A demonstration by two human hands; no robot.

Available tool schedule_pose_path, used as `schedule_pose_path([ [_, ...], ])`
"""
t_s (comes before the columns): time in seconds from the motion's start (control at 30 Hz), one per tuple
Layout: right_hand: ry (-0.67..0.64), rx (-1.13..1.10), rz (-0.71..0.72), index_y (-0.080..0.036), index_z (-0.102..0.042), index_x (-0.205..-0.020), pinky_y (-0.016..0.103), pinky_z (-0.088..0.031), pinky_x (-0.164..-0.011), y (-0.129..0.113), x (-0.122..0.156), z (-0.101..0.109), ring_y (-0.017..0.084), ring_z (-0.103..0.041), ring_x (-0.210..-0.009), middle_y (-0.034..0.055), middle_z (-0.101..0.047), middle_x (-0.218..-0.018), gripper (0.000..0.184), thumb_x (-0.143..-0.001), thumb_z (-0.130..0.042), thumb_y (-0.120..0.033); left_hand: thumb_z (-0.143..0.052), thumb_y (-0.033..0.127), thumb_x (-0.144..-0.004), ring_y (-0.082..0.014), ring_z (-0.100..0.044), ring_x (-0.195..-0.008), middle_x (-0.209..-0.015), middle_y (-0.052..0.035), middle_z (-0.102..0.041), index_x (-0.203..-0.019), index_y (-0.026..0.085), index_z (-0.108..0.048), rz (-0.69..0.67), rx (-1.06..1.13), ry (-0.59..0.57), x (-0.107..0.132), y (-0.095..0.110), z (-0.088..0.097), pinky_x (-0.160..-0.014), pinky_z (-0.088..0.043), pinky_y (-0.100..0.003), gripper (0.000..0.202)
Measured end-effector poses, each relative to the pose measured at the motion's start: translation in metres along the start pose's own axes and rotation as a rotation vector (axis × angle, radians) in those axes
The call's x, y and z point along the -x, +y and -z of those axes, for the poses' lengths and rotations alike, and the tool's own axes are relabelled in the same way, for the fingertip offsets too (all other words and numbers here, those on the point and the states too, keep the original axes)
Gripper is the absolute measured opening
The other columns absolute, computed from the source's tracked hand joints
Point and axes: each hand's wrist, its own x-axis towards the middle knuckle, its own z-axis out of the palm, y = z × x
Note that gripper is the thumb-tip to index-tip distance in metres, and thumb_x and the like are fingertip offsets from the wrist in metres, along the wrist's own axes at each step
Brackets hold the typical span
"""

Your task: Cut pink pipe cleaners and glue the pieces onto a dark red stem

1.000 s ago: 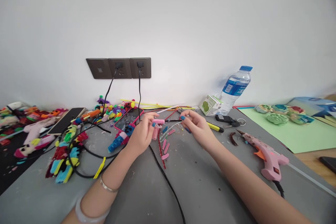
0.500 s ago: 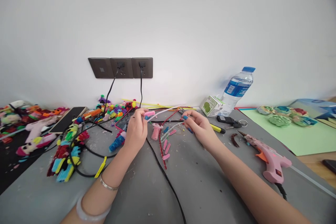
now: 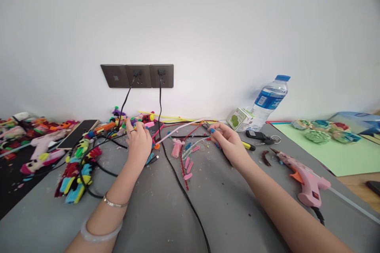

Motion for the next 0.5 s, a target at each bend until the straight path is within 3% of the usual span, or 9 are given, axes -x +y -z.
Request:
schedule_pose_path([
  [0.1, 0.01, 0.008, 0.017, -0.021, -0.051, -0.087, 0.026, -0.021, -0.05, -0.001, -0.001, 0.001, 0.01, -0.029, -0.049, -0.0078, -0.041, -0.053, 0.02, -0.083, -0.059, -0.039, -0.041, 0.017, -0.093, -0.0409, -0.027, -0.146, -0.155, -0.027, -0.025, -0.097, 0.018, -0.046, -0.067, 0.011, 0.023, -0.001, 0.005, 0.005, -0.107, -0.032, -0.065, 0.006],
  [0.27, 0.015, 0.011, 0.024, -0.021, -0.051, -0.088, 0.026, -0.021, -0.05, -0.002, -0.001, 0.002, 0.01, -0.029, -0.048, -0.0079, -0.041, -0.052, 0.023, -0.084, -0.059, -0.043, -0.034, 0.021, -0.099, -0.0296, -0.03, -0.146, -0.157, -0.0236, -0.019, -0.102, 0.02, -0.043, -0.254, 0.287, -0.009, 0.005, 0.015, 0.005, -0.111, -0.035, -0.052, 0.009],
  [0.4, 0.022, 0.02, 0.026, -0.022, -0.051, -0.087, 0.026, -0.024, -0.05, -0.004, 0.0, 0.0, 0.01, -0.03, -0.048, -0.0078, -0.04, -0.052, 0.027, -0.085, -0.059, -0.047, -0.031, 0.019, -0.1, -0.0251, -0.048, -0.133, -0.148, -0.0216, -0.036, -0.105, 0.021, -0.042, -0.478, 0.438, -0.157, 0.016, 0.03, 0.007, -0.107, -0.041, -0.049, 0.012],
  [0.5, 0.011, 0.033, 0.037, -0.022, -0.051, -0.087, 0.027, -0.026, -0.05, -0.004, 0.0, 0.0, 0.011, -0.032, -0.049, -0.0075, -0.039, -0.052, 0.03, -0.087, -0.056, -0.052, -0.033, 0.017, -0.099, -0.0259, -0.051, -0.13, -0.14, -0.0183, -0.046, -0.103, 0.022, -0.043, -0.499, 0.465, -0.335, 0.026, 0.041, 0.008, -0.098, -0.046, -0.045, 0.012],
])
